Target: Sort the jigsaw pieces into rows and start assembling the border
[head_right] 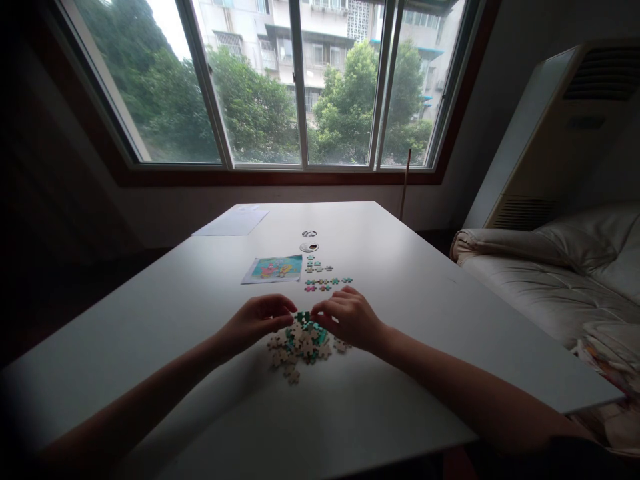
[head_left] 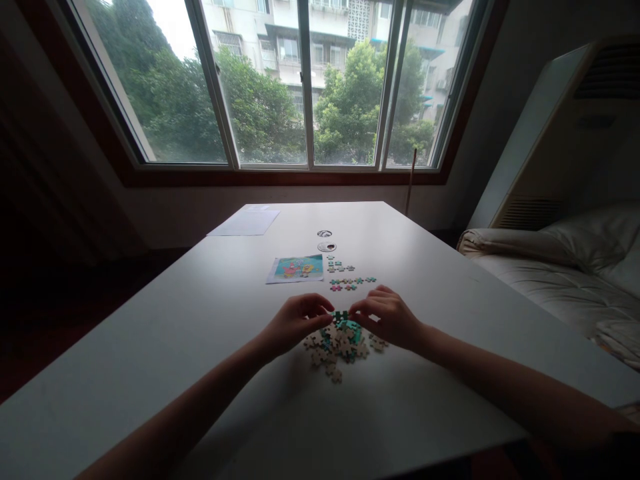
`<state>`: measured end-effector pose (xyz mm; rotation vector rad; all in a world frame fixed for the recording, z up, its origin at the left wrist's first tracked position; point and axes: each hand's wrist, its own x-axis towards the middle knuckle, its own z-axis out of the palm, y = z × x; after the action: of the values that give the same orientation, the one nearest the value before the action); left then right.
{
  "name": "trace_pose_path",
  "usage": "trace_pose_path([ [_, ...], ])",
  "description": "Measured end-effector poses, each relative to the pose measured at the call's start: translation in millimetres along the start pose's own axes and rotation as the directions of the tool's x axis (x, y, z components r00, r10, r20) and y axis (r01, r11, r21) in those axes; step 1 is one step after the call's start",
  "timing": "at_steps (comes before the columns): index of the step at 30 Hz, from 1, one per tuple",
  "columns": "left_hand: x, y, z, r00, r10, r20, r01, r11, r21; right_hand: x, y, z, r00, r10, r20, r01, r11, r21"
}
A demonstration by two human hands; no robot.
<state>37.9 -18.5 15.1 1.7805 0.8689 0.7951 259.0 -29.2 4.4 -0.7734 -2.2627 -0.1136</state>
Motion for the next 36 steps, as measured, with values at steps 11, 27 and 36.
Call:
trace_pose_path([
  [11, 3.2, -19.4, -15.3, 0.996, 0.045, -0.074, -0.022, 0.961, 0.275, -4.7, 40.9, -9.0, 0.991, 0.048, -0.127, -0.060, 0.994, -0.091],
  [27, 3.6, -15.3, -17.0, 0.995, 0.068, -0.077, -0.031, 0.915, 0.402, -1.1, 44.8, 6.3, 0.959, 0.267, 0.093, -0.269, 0.963, 0.011],
  [36, 4.2, -22.9, -24.4, 0.992, 0.043, -0.119, 0.020, 0.875, 0.483, 13.6, 43.4, 34.1, 0.884, 0.382, 0.269, -0.405, 0.914, 0.032],
])
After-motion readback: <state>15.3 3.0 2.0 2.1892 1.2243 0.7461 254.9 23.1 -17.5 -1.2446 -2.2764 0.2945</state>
